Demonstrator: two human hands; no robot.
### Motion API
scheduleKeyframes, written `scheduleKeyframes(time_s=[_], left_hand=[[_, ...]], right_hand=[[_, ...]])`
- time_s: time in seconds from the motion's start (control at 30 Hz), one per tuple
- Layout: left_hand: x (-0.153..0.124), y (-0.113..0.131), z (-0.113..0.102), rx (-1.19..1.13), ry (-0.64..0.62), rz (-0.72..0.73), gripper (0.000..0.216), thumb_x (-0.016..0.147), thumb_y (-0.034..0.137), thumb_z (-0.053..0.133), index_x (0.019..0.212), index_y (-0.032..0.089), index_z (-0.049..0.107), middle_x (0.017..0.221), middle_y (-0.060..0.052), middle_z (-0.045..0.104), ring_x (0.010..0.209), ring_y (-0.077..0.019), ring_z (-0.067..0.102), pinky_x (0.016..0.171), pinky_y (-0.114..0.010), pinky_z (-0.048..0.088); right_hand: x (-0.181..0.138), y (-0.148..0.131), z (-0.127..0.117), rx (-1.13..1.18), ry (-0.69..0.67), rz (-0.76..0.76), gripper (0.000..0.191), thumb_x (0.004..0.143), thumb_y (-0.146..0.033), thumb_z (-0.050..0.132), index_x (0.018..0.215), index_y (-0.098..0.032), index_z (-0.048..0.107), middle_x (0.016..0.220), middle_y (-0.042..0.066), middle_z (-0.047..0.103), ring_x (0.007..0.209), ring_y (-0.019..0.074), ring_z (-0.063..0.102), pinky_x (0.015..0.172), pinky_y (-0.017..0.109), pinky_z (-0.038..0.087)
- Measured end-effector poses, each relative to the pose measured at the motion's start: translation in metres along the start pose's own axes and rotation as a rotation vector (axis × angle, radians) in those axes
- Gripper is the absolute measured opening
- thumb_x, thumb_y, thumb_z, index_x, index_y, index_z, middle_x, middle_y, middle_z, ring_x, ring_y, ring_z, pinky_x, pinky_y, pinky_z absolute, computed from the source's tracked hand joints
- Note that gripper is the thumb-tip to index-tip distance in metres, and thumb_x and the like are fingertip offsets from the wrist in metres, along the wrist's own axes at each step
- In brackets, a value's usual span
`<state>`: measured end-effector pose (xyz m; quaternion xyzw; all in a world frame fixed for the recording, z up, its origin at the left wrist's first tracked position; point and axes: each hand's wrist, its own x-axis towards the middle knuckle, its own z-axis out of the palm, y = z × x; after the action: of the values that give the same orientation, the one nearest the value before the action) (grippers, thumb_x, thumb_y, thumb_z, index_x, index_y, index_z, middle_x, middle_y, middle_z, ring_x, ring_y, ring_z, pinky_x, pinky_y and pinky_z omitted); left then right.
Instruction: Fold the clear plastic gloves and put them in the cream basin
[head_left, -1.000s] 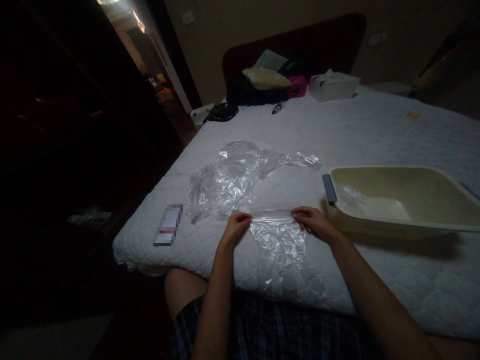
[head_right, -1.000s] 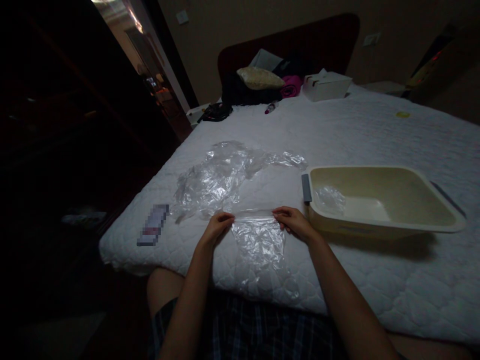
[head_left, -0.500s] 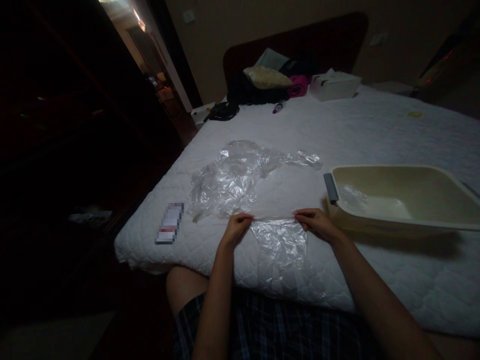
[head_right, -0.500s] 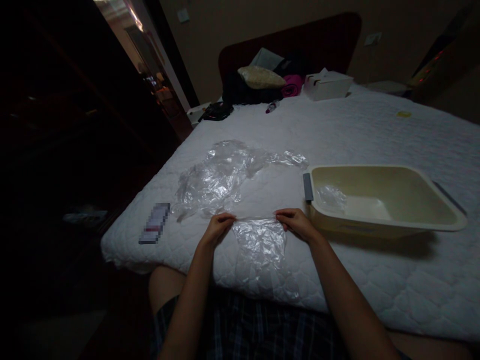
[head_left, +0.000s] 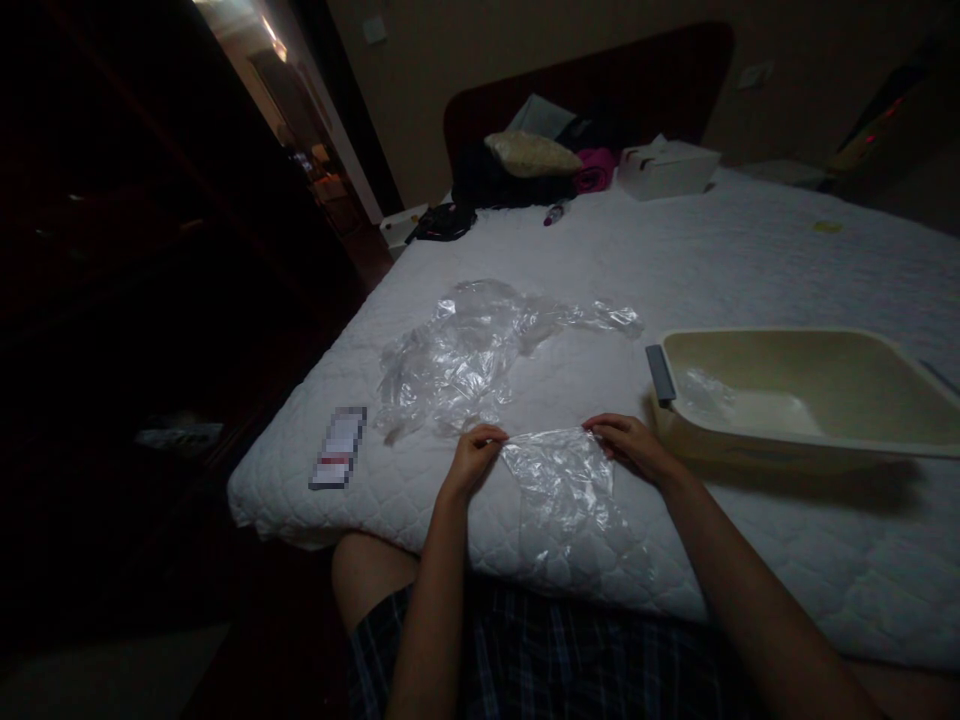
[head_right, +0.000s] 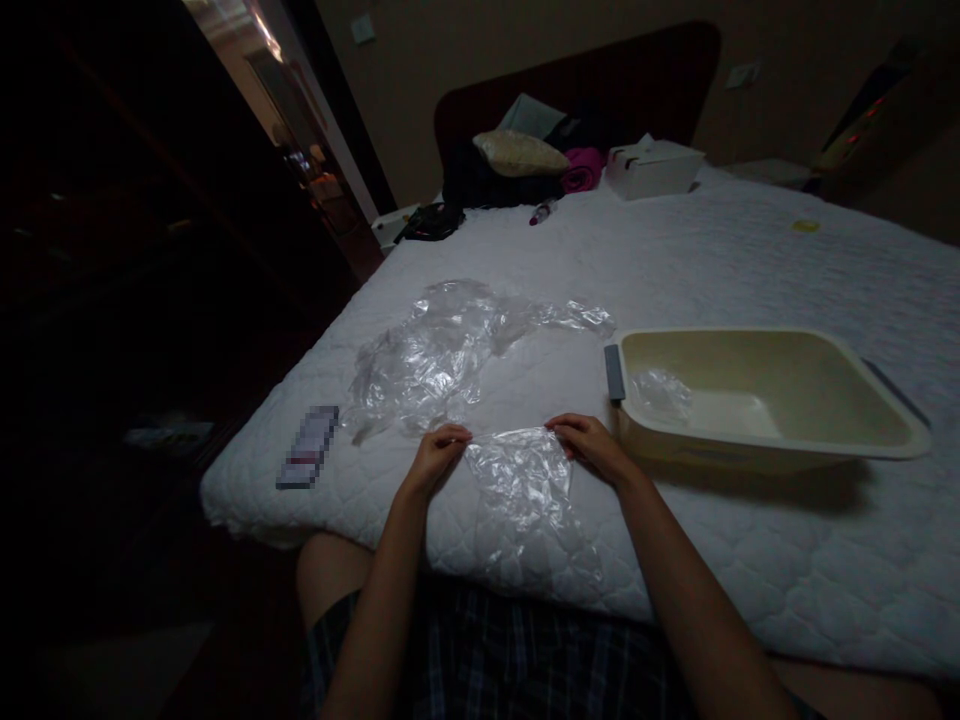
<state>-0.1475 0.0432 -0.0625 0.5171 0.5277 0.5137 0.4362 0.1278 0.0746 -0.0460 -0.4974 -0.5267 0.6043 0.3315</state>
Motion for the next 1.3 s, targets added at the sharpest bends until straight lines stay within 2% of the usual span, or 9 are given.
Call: scheduleKeyframes(time_s=[0.13, 0.33, 0.47, 0.57, 0.7, 0.83, 0.97, 1.13, 1.3], left_hand=[[-0.001, -0.001, -0.001, 0.001, 0.002, 0.025, 0.014, 0.061, 0.016, 0.060, 0.070, 0.017, 0.070, 0.083, -0.006, 0.063, 0.082, -0.0172, 0.058, 0.076, -0.028, 0.043], [-0.003, 0.000, -0.001, -0.012, 0.009, 0.042, 0.012, 0.060, 0.015, 0.058, 0.062, 0.017, 0.070, 0.084, -0.006, 0.063, 0.083, -0.0178, 0.057, 0.074, -0.029, 0.044], [-0.004, 0.003, 0.002, 0.064, 0.086, 0.035, 0.015, 0.060, 0.015, 0.053, 0.062, 0.017, 0.067, 0.075, -0.004, 0.062, 0.077, -0.0161, 0.057, 0.072, -0.028, 0.044], [-0.009, 0.010, 0.005, 0.153, 0.172, 0.051, 0.016, 0.063, 0.016, 0.049, 0.067, 0.017, 0.065, 0.072, -0.002, 0.060, 0.073, -0.0145, 0.055, 0.068, -0.026, 0.043], [-0.021, 0.029, 0.009, 0.261, 0.200, 0.127, 0.019, 0.064, 0.012, 0.044, 0.069, 0.017, 0.061, 0.071, -0.001, 0.056, 0.070, -0.0133, 0.053, 0.064, -0.023, 0.040], [-0.025, 0.056, 0.019, 0.441, 0.134, 0.227, 0.019, 0.067, 0.010, 0.041, 0.066, 0.018, 0.059, 0.068, -0.001, 0.054, 0.068, -0.0134, 0.052, 0.064, -0.023, 0.038], [-0.021, 0.070, 0.036, 0.763, -0.032, 0.226, 0.021, 0.073, 0.014, 0.040, 0.067, 0.018, 0.060, 0.071, -0.004, 0.058, 0.069, -0.0157, 0.053, 0.065, -0.026, 0.037], [-0.020, 0.059, 0.051, 1.102, -0.132, 0.088, 0.025, 0.078, 0.017, 0.039, 0.073, 0.017, 0.064, 0.077, -0.010, 0.062, 0.071, -0.0189, 0.055, 0.064, -0.028, 0.036], [-0.022, 0.051, 0.047, 1.025, -0.139, 0.014, 0.025, 0.078, 0.019, 0.039, 0.076, 0.016, 0.064, 0.081, -0.010, 0.062, 0.076, -0.0181, 0.056, 0.068, -0.027, 0.038]], right_hand=[[-0.001, -0.001, 0.002, -0.033, 0.038, -0.048, 0.037, 0.065, -0.041, 0.064, 0.090, -0.014, 0.062, 0.071, 0.002, 0.057, 0.053, 0.0076, 0.046, 0.046, 0.020, 0.035], [-0.002, 0.003, 0.002, -0.150, 0.049, -0.115, 0.036, 0.066, -0.040, 0.063, 0.091, -0.014, 0.062, 0.085, 0.006, 0.063, 0.062, 0.0116, 0.053, 0.055, 0.025, 0.042], [-0.004, 0.000, 0.003, -0.211, 0.072, -0.142, 0.034, 0.066, -0.038, 0.063, 0.090, -0.015, 0.063, 0.087, 0.007, 0.063, 0.071, 0.0156, 0.057, 0.060, 0.027, 0.045], [-0.006, -0.001, 0.002, -0.196, 0.078, -0.159, 0.038, 0.064, -0.038, 0.066, 0.094, -0.015, 0.061, 0.080, 0.005, 0.062, 0.067, 0.0141, 0.055, 0.056, 0.025, 0.043], [-0.011, -0.005, 0.000, -0.152, 0.094, -0.170, 0.043, 0.065, -0.042, 0.066, 0.098, -0.015, 0.058, 0.064, -0.001, 0.054, 0.054, 0.0106, 0.048, 0.048, 0.023, 0.037], [-0.013, -0.026, 0.010, -0.201, 0.104, -0.242, 0.032, 0.074, -0.045, 0.055, 0.089, -0.017, 0.059, 0.069, 0.002, 0.056, 0.056, 0.0116, 0.049, 0.049, 0.024, 0.036], [-0.006, -0.048, 0.026, -0.492, -0.065, -0.311, 0.025, 0.078, -0.039, 0.050, 0.076, -0.016, 0.060, 0.070, 0.004, 0.059, 0.063, 0.0143, 0.052, 0.056, 0.025, 0.037], [0.005, -0.044, 0.033, -0.799, -0.090, -0.186, 0.020, 0.077, -0.029, 0.049, 0.070, -0.016, 0.062, 0.066, 0.005, 0.062, 0.059, 0.0137, 0.052, 0.054, 0.023, 0.033], [0.006, -0.028, 0.027, -0.738, -0.055, -0.175, 0.022, 0.077, -0.029, 0.047, 0.072, -0.013, 0.062, 0.068, 0.006, 0.062, 0.060, 0.0134, 0.052, 0.054, 0.023, 0.034]])
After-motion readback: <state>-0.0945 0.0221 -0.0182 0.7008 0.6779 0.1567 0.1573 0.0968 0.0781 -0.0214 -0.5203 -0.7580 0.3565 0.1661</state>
